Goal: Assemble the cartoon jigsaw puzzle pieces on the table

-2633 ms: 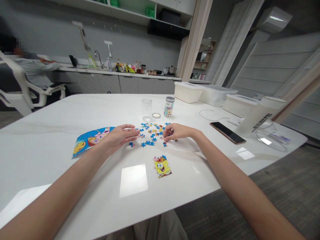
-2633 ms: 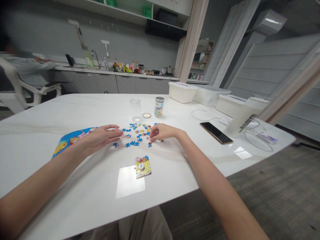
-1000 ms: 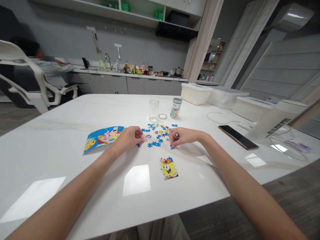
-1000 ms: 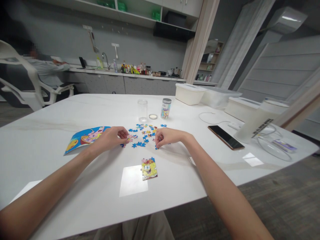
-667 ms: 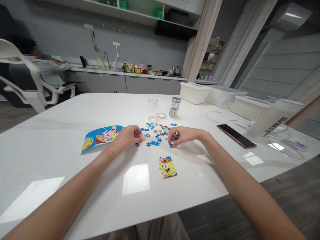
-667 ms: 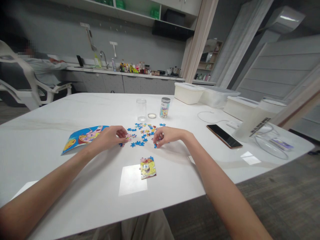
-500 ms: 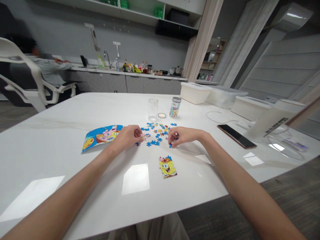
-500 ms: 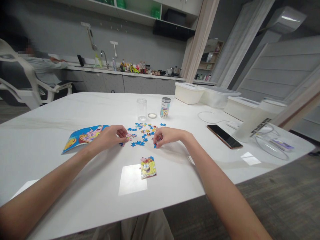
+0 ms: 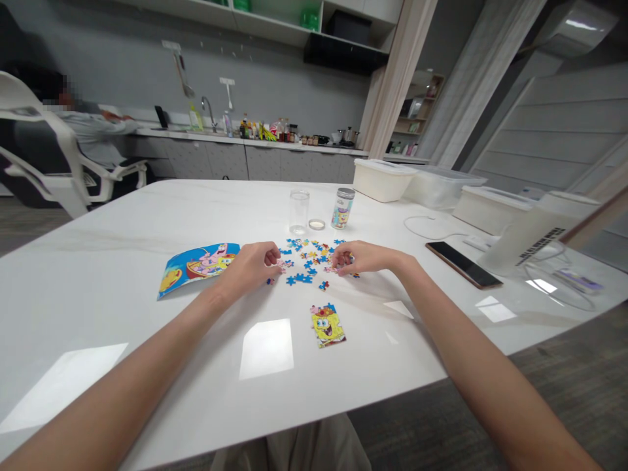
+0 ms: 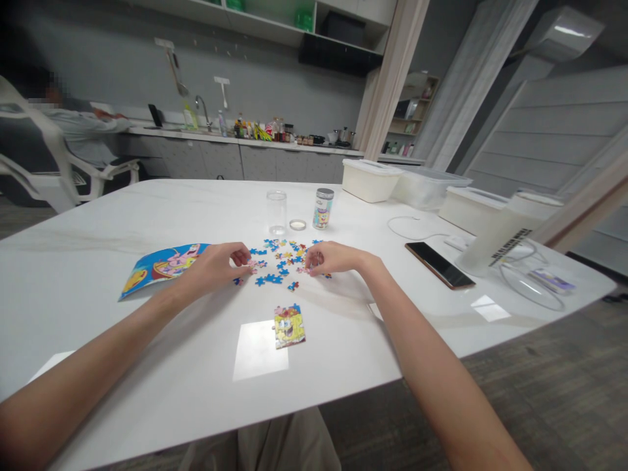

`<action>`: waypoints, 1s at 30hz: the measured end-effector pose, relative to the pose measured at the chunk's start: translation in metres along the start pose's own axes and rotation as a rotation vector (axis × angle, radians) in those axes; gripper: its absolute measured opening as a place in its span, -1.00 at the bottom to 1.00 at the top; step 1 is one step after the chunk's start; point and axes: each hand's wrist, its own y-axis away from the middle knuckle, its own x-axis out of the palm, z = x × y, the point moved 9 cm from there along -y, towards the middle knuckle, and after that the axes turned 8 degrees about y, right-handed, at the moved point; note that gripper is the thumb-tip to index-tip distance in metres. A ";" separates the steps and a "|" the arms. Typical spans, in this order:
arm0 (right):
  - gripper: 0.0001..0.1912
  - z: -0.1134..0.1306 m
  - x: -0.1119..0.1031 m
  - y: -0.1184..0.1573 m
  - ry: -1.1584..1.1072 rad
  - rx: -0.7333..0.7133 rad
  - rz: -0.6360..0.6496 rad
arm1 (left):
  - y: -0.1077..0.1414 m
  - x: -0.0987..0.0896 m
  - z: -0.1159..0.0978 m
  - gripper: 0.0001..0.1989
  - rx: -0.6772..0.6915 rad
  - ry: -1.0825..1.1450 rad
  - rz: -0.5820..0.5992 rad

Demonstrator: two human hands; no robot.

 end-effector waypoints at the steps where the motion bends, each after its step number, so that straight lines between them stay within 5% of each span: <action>1: -0.79 -0.002 0.001 0.000 -0.002 0.007 0.003 | 0.000 0.000 -0.009 -0.92 0.081 -0.052 -0.019; 6: -0.83 -0.002 0.003 -0.003 0.018 -0.025 0.000 | 0.015 0.021 -0.058 -0.78 0.491 -0.192 0.075; 11: -0.72 -0.005 0.000 -0.004 0.046 -0.011 -0.037 | 0.034 0.047 -0.084 -0.68 0.681 -0.138 0.251; 15: -0.78 -0.008 -0.002 -0.001 0.047 0.009 -0.028 | 0.038 0.056 -0.087 -0.68 0.706 -0.133 0.345; 30: -0.81 -0.014 -0.007 0.005 0.034 0.048 0.019 | 0.033 0.049 -0.076 -0.76 0.610 -0.206 0.303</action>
